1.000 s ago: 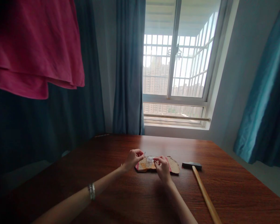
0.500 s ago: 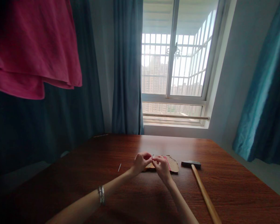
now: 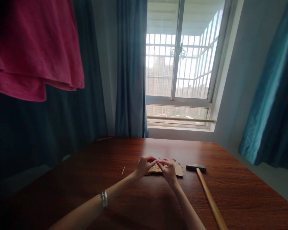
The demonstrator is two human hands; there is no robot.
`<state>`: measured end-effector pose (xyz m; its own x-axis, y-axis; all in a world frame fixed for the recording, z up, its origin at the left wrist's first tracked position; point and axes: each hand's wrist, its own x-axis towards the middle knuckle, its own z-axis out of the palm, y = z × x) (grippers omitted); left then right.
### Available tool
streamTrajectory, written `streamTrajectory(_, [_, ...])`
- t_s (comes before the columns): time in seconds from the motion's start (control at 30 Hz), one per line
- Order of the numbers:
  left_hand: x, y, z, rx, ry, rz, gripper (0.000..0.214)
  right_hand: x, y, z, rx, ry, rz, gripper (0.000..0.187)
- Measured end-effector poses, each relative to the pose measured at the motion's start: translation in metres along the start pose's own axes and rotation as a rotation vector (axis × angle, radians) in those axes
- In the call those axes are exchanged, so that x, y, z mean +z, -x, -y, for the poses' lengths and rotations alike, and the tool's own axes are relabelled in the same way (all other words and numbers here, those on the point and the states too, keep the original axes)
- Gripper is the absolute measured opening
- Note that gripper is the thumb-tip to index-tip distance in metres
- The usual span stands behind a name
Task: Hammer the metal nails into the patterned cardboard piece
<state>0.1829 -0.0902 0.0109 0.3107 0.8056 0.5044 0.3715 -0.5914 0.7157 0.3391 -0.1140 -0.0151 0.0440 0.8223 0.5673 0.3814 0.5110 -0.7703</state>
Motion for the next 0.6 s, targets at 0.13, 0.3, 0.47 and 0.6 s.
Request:
streamTrajectory(0.13, [-0.012, -0.014, 0.009, 0.015, 0.039, -0.124, 0.025, -0.002, -0.003, -0.015, 0.063, -0.038, -0.016, 0.029])
streamTrajectory(0.3, [-0.025, -0.038, 0.038, -0.069, 0.144, -0.277, 0.027, 0.000, -0.004, -0.033, 0.069, -0.002, -0.022, 0.033])
streamTrajectory(0.47, [-0.016, -0.044, 0.067, -0.205, 0.360, -0.329, 0.025, 0.006, -0.008, -0.043, 0.070, 0.060, 0.000, 0.028])
streamTrajectory(0.6, [-0.006, -0.047, 0.080, -0.307, 0.522, -0.356, 0.024, 0.009, -0.011, -0.049, 0.071, 0.105, 0.007, 0.025])
